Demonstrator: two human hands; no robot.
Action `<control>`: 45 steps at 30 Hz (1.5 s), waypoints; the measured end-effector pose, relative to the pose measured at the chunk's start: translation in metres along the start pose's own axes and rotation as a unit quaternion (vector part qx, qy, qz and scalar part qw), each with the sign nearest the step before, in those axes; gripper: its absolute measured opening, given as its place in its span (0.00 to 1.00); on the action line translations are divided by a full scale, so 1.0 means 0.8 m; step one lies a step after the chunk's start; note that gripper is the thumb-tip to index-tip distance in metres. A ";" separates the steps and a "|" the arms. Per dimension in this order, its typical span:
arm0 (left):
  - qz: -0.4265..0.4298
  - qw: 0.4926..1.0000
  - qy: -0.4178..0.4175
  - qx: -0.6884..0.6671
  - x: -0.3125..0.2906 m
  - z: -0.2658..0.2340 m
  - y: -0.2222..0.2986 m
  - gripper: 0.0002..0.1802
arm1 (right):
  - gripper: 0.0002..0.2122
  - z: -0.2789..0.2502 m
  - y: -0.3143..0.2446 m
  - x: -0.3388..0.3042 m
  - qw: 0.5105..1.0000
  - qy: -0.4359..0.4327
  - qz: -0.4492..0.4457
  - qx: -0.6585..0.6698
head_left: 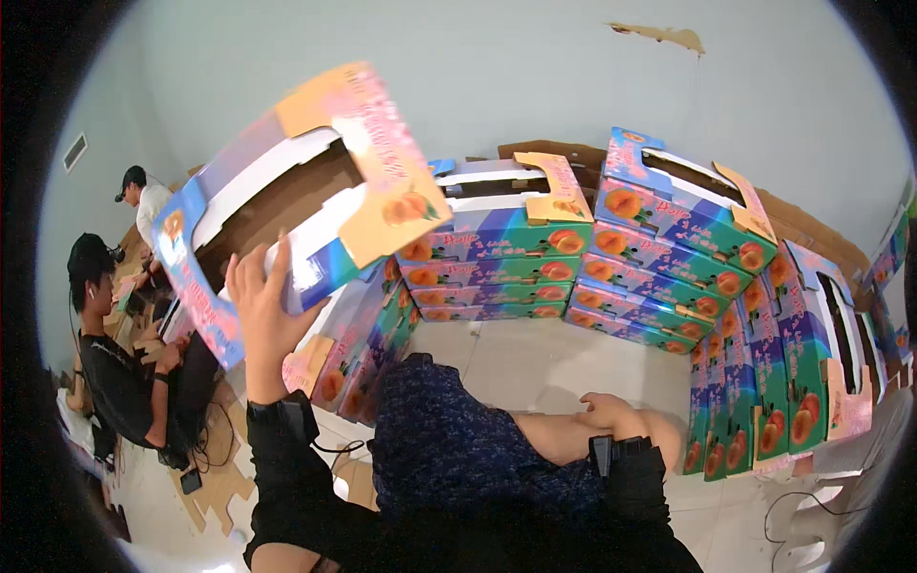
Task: The person picks up pre-folded cardboard boxes, turns them over, and stacks them onto an existing pile of boxes.
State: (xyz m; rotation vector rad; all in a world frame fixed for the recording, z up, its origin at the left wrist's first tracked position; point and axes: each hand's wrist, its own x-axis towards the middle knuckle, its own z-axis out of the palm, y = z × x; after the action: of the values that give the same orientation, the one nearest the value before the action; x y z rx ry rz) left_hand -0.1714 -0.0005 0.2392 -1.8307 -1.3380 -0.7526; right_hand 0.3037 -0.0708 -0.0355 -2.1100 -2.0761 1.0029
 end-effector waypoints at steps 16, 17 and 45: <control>0.165 0.939 -0.078 -0.292 0.168 0.185 0.140 0.50 | 0.31 0.014 0.029 0.034 0.996 -0.023 -0.048 0.075; 0.172 0.939 -0.113 -0.275 0.168 0.206 0.136 0.52 | 0.31 0.007 0.019 0.034 0.995 -0.039 -0.053 0.079; 0.087 0.966 -0.096 -0.225 0.200 0.285 0.180 0.49 | 0.28 -0.010 -0.009 0.019 0.994 -0.035 -0.066 0.073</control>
State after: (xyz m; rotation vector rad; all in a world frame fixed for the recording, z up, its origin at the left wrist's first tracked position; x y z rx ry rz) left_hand 0.0202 0.2459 0.2083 -2.3980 -1.1657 -0.8523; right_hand 0.2992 -0.0531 -0.0324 -1.8681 -2.0700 1.1870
